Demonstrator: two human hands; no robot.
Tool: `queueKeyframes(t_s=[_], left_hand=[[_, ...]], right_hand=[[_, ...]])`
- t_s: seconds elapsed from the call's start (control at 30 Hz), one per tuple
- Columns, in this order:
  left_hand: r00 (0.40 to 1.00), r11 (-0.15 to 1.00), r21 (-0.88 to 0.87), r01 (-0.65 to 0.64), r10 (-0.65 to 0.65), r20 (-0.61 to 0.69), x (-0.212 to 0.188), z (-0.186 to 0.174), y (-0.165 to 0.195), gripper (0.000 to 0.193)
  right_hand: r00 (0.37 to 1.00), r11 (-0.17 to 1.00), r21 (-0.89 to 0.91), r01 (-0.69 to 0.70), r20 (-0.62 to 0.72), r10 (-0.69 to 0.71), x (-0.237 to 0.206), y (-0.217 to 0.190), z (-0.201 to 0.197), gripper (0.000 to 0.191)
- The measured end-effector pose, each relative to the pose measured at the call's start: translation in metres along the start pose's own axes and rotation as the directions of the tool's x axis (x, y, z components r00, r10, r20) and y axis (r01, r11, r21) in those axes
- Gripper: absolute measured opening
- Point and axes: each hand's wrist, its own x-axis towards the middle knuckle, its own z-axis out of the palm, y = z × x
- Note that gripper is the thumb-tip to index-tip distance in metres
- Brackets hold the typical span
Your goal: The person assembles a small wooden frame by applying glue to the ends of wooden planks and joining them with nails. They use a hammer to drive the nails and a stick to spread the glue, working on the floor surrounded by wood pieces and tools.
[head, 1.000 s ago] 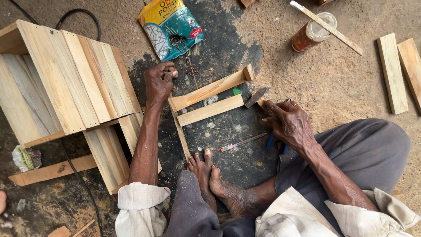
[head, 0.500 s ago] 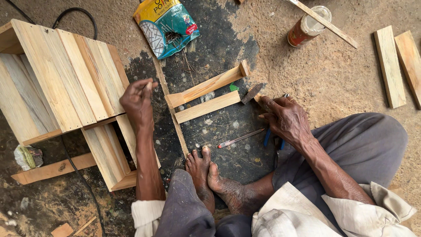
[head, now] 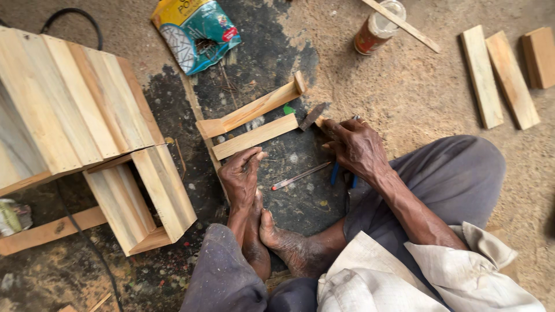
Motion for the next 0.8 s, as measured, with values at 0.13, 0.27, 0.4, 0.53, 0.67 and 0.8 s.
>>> queueKeyframes(t_s=[0.13,0.27,0.4,0.53,0.67,0.8], left_hand=[[0.991,0.996,-0.005,-0.088,0.088,0.102,0.019,0.026,0.0,0.019],[0.979,0.989,0.044,-0.141,0.132,0.156,0.043,0.039,-0.003,0.015],[0.968,0.993,-0.027,-0.113,0.116,0.224,0.058,0.052,-0.006,0.016],[0.963,0.991,-0.02,-0.133,0.134,0.233,0.059,0.061,-0.009,0.015],[0.965,0.992,-0.046,-0.114,0.122,0.231,0.055,0.064,-0.012,0.01],[0.967,0.995,-0.055,-0.086,0.097,0.236,0.053,0.066,-0.015,0.019]], right_hand=[[0.999,0.999,-0.017,-0.033,0.024,0.033,-0.001,0.001,-0.001,0.054],[0.999,0.999,0.027,-0.045,0.01,0.045,0.0,-0.001,-0.001,0.054],[0.998,0.999,-0.011,-0.043,0.042,0.044,0.001,-0.001,0.0,0.056],[1.0,1.0,0.02,-0.018,0.004,0.018,-0.001,0.0,0.001,0.056],[0.996,0.997,0.022,-0.08,0.043,0.079,-0.004,0.002,0.002,0.056],[0.998,0.999,0.005,-0.042,0.037,0.042,-0.005,0.004,0.002,0.058]])
